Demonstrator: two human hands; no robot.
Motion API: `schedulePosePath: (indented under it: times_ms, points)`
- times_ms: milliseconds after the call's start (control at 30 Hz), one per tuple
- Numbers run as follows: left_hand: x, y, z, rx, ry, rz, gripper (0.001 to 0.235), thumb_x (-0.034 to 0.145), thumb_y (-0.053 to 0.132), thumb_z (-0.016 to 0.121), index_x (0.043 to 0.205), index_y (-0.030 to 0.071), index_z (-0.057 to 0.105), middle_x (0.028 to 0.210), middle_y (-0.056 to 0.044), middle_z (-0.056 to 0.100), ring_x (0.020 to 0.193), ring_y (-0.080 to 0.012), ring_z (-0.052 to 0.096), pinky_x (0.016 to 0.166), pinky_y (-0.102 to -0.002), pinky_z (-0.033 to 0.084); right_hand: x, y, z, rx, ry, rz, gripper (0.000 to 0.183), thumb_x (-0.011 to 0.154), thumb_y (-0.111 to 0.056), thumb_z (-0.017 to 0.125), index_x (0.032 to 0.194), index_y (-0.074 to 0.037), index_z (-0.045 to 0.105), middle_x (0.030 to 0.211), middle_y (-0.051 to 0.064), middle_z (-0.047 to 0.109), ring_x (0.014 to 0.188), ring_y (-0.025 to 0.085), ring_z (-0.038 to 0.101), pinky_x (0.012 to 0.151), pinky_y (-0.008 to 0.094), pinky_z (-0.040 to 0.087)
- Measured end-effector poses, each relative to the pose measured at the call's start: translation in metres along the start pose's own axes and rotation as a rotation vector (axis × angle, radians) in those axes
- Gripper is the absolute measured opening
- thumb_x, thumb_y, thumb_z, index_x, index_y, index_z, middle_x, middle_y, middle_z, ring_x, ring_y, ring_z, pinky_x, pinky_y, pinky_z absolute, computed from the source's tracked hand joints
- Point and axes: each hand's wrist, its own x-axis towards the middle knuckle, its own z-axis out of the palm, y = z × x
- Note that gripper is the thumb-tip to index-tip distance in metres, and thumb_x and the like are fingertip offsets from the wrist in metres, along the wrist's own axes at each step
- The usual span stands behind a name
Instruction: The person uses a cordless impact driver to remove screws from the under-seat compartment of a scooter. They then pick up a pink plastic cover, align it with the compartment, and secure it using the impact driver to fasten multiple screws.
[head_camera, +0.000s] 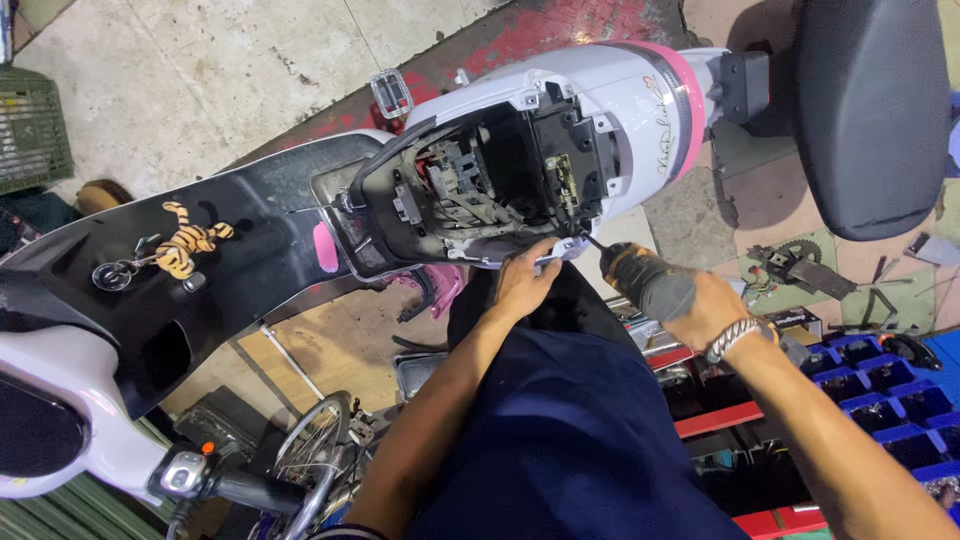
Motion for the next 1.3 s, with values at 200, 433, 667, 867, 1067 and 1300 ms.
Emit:
schedulePosePath:
  times_ms: [200,433,667,867,1067,1300]
  points:
    - [-0.001,0.012,-0.006,-0.011,-0.040,-0.061,0.042,0.092,0.030,0.066,0.132,0.018,0.066,0.118,-0.016,0.074,0.106,-0.0356,0.072,0.092,-0.041,0.056,0.016,-0.007,-0.025,0.075,-0.047,0.043,0.054,0.063,-0.024,0.084,0.112,-0.004,0.070,0.098,0.020,0.077,0.093,0.034,0.076,0.087,0.042,0.062]
    - [0.001,0.004,-0.004,0.004,-0.041,-0.027,0.041,0.092,0.028,0.066,0.132,0.018,0.067,0.118,-0.016,0.074,0.111,-0.0358,0.070,0.096,-0.042,0.055,0.018,-0.073,-0.097,-0.605,-0.152,-0.299,0.050,0.073,-0.027,0.080,0.121,-0.020,0.069,0.101,0.014,0.075,0.102,0.032,0.072,0.091,0.044,0.058]
    - [0.000,0.001,-0.005,-0.004,-0.036,0.055,0.042,0.093,0.027,0.067,0.133,0.014,0.064,0.121,-0.015,0.073,0.115,-0.0363,0.067,0.099,-0.043,0.051,0.020,-0.126,-0.108,-0.812,-0.208,-0.383,0.031,0.092,-0.027,0.063,0.121,-0.021,0.070,0.106,0.012,0.075,0.100,0.029,0.074,0.086,0.044,0.059]
    - [0.001,-0.001,-0.008,0.010,-0.054,0.045,0.037,0.093,0.025,0.068,0.129,0.014,0.067,0.124,-0.014,0.072,0.114,-0.0358,0.068,0.101,-0.043,0.051,-0.014,-0.132,-0.092,-0.637,-0.202,-0.218,0.042,0.084,-0.028,0.068,0.125,-0.021,0.066,0.105,0.011,0.075,0.100,0.027,0.074,0.086,0.043,0.058]
    - [0.000,-0.008,-0.005,-0.035,-0.029,0.116,0.036,0.092,0.018,0.070,0.126,0.010,0.069,0.131,-0.013,0.069,0.123,-0.0342,0.064,0.107,-0.041,0.048,-0.022,-0.125,-0.084,-0.518,-0.197,-0.098,0.058,0.078,-0.025,0.074,0.135,-0.027,0.062,0.100,0.012,0.076,0.098,0.028,0.074,0.085,0.043,0.059]
    - [-0.001,-0.005,-0.015,-0.032,-0.050,0.139,0.036,0.092,0.016,0.069,0.127,0.008,0.069,0.129,-0.014,0.070,0.121,-0.0348,0.064,0.104,-0.041,0.049,-0.020,-0.132,-0.078,-0.525,-0.184,-0.107,0.061,0.077,-0.030,0.077,0.135,-0.030,0.061,0.099,0.011,0.075,0.098,0.029,0.073,0.084,0.044,0.058]
